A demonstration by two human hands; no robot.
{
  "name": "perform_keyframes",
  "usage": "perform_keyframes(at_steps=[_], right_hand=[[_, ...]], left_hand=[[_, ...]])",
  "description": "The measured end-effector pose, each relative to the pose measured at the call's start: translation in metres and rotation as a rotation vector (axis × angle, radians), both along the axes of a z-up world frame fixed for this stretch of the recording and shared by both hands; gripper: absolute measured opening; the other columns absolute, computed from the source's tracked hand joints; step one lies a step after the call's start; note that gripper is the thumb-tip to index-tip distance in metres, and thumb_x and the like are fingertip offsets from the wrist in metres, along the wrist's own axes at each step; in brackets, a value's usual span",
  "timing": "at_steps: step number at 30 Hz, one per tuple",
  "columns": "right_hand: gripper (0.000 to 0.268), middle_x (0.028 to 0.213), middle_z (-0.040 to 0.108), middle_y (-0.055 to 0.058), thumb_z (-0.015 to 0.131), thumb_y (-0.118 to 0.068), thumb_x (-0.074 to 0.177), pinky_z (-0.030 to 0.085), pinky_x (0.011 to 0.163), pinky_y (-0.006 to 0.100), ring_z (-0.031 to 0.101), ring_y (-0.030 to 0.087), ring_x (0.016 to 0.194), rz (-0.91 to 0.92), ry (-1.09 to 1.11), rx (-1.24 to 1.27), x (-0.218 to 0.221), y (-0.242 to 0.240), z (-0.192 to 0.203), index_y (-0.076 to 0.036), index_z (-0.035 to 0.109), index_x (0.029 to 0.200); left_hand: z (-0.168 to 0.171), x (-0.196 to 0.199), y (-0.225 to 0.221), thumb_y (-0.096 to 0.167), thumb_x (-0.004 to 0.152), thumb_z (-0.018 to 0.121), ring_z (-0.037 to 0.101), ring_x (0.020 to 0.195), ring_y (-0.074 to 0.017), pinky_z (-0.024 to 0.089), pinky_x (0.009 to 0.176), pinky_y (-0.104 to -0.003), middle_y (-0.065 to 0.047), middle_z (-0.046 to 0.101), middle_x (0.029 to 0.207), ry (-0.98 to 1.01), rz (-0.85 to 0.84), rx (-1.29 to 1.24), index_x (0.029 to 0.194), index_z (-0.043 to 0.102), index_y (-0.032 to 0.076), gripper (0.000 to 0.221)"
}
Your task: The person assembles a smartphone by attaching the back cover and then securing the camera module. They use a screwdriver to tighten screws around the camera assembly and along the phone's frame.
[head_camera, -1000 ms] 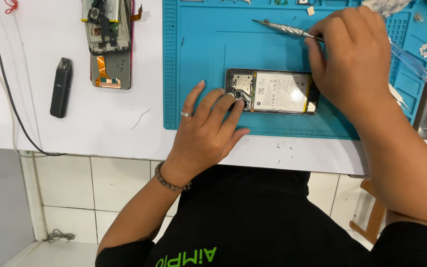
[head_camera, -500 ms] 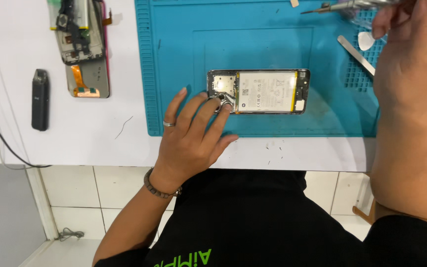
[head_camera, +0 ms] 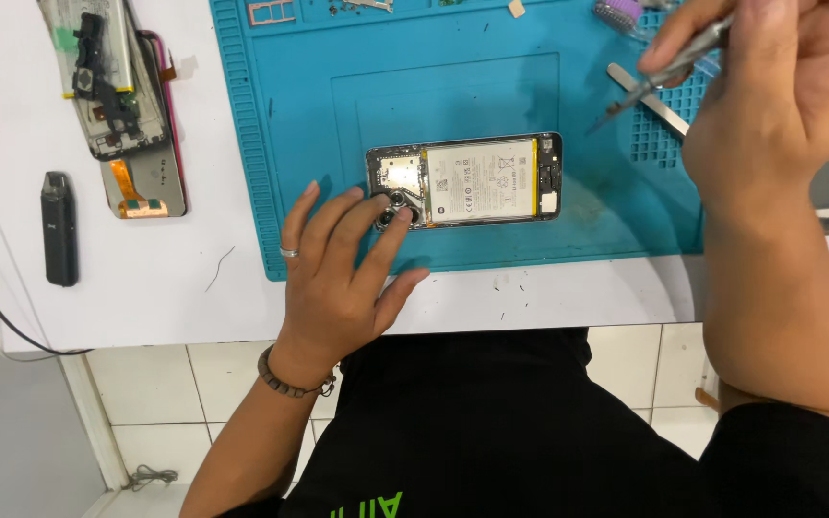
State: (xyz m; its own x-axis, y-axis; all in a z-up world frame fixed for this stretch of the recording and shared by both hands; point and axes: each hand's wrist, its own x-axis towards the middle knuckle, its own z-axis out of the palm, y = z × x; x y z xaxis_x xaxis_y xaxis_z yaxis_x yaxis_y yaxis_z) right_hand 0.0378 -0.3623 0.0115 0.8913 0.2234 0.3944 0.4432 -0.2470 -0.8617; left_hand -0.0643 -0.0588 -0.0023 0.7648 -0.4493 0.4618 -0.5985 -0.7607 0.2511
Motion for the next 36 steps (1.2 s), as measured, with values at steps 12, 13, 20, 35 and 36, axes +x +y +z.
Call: perform_keyframes(at_steps=[12,13,20,35,36], right_hand=[[0.039,0.069,0.056,0.000,0.056,0.000,0.078,0.035,0.046,0.034,0.051,0.022,0.057,0.404,-0.305,-0.738,-0.035,0.067,0.002,-0.012,0.069,0.112],[0.042,0.063,0.054,-0.002,0.061,-0.001,0.081,0.033,0.040,0.032,0.047,0.021,0.048,0.459,-0.388,-0.772,-0.038,0.073,0.000,-0.016,0.071,0.119],[0.037,0.089,0.068,0.001,0.060,-0.012,0.088,0.044,0.045,0.032,0.063,0.020,0.067,0.486,-0.498,-0.882,-0.040,0.084,-0.009,-0.014,0.066,0.125],[0.028,0.075,0.059,0.003,0.063,-0.020,0.099,0.041,0.044,0.032,0.057,0.021,0.058,0.447,-0.507,-0.885,-0.040,0.092,-0.011,-0.009,0.065,0.125],[0.027,0.075,0.059,0.002,0.063,-0.021,0.099,0.040,0.043,0.032,0.056,0.020,0.057,0.443,-0.504,-0.894,-0.040,0.093,-0.010,-0.010,0.067,0.124]], left_hand=[[0.001,-0.003,0.007,0.022,0.097,0.053,0.059,0.098,-0.0320,0.039,0.100,-0.053,-0.016,0.065,0.095,-0.048,0.065,-0.098,0.093,0.069,-0.003,0.030],[0.001,-0.003,0.008,0.021,0.097,0.054,0.059,0.099,-0.0317,0.038,0.100,-0.053,-0.016,0.066,0.096,-0.039,0.067,-0.105,0.095,0.069,-0.003,0.029],[0.002,-0.002,0.009,0.018,0.097,0.056,0.059,0.100,-0.0314,0.038,0.101,-0.053,-0.016,0.067,0.096,-0.028,0.080,-0.079,0.094,0.069,-0.004,0.026],[0.001,0.002,0.011,0.028,0.101,0.046,0.058,0.108,-0.0336,0.037,0.103,-0.054,-0.021,0.064,0.113,0.019,0.103,-0.062,0.102,0.068,-0.001,0.037],[0.000,0.002,0.011,0.030,0.101,0.049,0.057,0.109,-0.0339,0.036,0.103,-0.054,-0.021,0.063,0.116,0.035,0.106,-0.048,0.105,0.068,-0.001,0.036]])
